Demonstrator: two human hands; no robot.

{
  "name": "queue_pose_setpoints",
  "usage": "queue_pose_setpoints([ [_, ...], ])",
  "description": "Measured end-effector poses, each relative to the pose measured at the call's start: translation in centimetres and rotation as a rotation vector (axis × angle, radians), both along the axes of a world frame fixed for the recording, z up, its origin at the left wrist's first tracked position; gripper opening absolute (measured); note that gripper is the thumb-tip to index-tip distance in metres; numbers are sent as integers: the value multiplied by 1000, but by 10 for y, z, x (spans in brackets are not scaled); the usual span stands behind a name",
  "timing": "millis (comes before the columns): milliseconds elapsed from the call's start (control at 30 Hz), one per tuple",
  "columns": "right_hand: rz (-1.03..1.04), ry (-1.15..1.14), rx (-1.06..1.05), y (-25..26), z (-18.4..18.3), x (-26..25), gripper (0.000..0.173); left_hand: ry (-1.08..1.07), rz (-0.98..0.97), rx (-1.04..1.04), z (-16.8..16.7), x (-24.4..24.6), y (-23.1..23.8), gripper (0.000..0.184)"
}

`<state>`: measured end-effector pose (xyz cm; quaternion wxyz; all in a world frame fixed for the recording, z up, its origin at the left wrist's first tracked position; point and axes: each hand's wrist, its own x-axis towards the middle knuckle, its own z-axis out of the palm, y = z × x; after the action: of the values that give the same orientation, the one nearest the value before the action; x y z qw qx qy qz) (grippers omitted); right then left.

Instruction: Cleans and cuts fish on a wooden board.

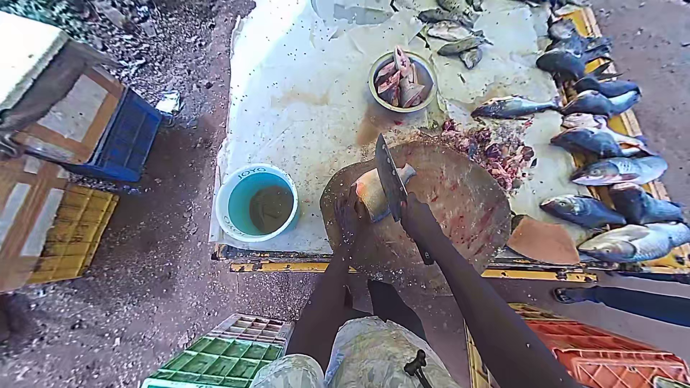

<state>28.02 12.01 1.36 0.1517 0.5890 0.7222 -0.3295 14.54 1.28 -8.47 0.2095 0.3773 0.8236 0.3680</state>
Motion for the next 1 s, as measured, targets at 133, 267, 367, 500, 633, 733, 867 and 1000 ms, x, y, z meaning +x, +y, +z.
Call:
queue_pose_setpoints([
  [133,-35,62,-13,-1,-3,8,38,101,249,72,-13,21,-2,62],
  [267,-37,59,-8,-6,-2,4,36,225,53,51,-30,25,-4,63],
  [367,-47,58,-7,-9,-2,5,40,269,-158,70,-36,14,0,69],
  [500,-72,88,4,-10,-9,6,39,170,-139,-117,-18,-1,47,105],
  [633,-102,110,6,-4,-17,3,39,78,-80,-251,-3,-20,93,118],
  [733,-103,117,-5,0,-12,-1,40,65,-218,-368,8,-47,110,113],
  [867,-106,100,-40,0,-4,-3,41,-127,-305,-351,6,-64,109,80],
  [1000,-47,-4,1,7,-3,-10,41,-250,-352,-230,-11,-76,106,63],
])
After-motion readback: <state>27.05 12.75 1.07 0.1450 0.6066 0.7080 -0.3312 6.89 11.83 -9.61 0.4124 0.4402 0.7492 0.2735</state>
